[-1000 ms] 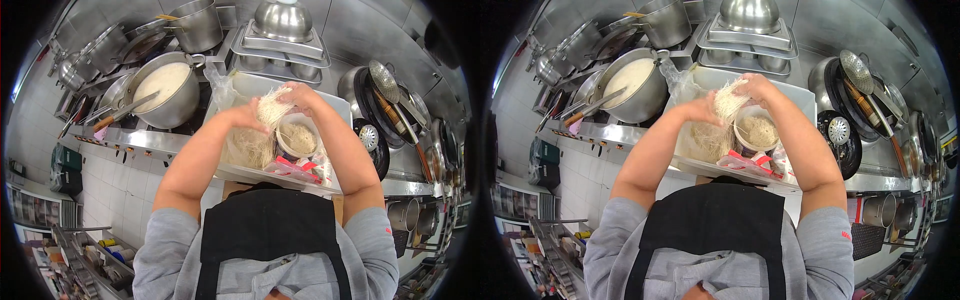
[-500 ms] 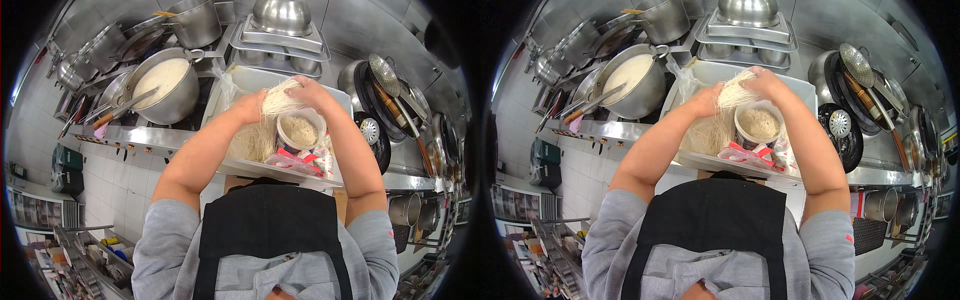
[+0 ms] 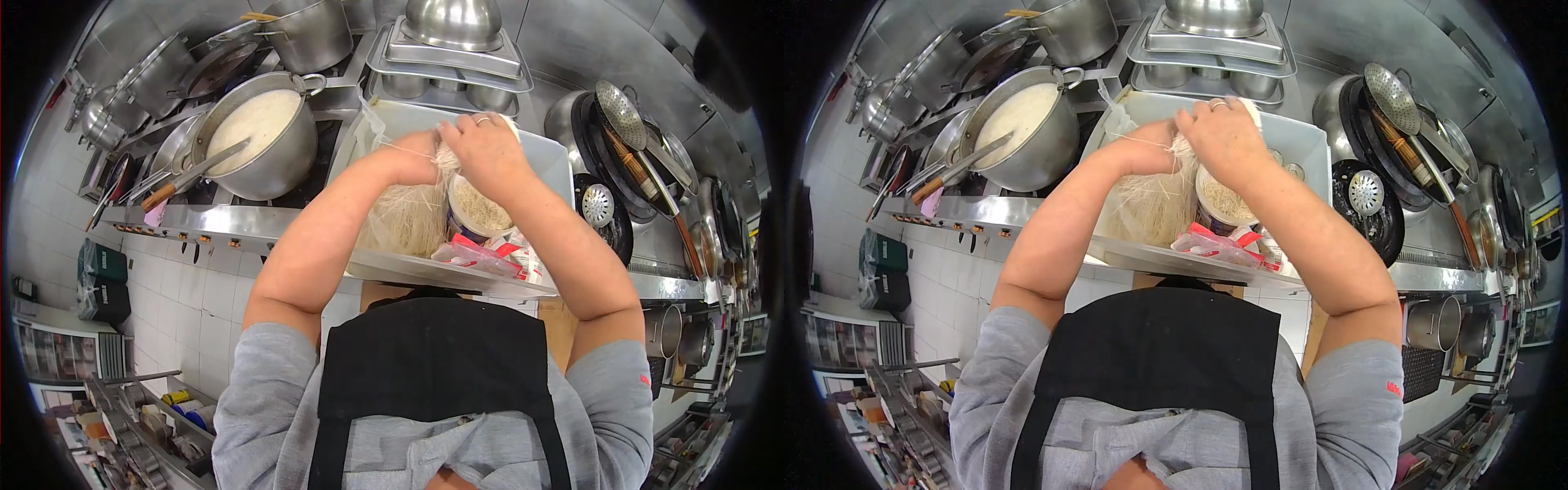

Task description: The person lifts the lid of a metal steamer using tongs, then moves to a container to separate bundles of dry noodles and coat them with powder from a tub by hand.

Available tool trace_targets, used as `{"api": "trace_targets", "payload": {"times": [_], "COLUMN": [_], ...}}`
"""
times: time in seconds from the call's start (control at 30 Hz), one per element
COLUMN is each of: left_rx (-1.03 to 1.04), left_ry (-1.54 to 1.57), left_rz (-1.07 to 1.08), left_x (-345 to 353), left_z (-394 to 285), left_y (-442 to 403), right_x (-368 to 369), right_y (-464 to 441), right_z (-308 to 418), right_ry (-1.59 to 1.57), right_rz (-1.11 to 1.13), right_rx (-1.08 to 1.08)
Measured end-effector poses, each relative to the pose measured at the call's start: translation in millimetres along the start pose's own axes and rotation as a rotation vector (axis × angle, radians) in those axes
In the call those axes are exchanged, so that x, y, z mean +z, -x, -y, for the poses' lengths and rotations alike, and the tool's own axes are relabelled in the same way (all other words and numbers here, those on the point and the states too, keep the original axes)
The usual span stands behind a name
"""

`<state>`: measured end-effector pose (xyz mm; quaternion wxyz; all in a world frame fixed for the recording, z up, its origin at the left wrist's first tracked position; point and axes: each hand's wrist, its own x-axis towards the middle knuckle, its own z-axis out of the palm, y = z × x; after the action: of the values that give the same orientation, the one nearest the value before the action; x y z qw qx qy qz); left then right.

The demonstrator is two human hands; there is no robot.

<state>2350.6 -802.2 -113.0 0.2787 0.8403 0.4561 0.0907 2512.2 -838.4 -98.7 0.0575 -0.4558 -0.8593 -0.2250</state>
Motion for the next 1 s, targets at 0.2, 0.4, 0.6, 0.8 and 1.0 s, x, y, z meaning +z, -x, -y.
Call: {"api": "trace_targets", "payload": {"times": [0.2,0.4,0.6,0.8,1.0], "left_rx": [0.079,0.124,0.189,0.191,0.198], "left_ry": [-0.228,-0.416,-0.569,-0.616,-0.497], "left_rz": [-0.086,-0.158,-0.191,-0.252,-0.307], "left_x": [27.2,53.9,56.0,62.5,64.9], "left_z": [-19.6,-22.0,-28.2,-26.9,-24.0], "left_y": [-10.7,-16.4,-22.5,-29.3,-31.6], "right_x": [6.3,20.4,33.5,67.0,95.5], "right_y": [24.2,37.7,39.0,47.6,53.8], "right_z": [-6.1,-4.7,-6.8,-14.2,-18.4], "right_ry": [-0.115,-0.289,-0.583,-1.036,-1.547], "right_rz": [0.094,0.246,0.274,0.236,0.131], "right_rx": [0.127,0.317,0.551,0.642,0.702]}}
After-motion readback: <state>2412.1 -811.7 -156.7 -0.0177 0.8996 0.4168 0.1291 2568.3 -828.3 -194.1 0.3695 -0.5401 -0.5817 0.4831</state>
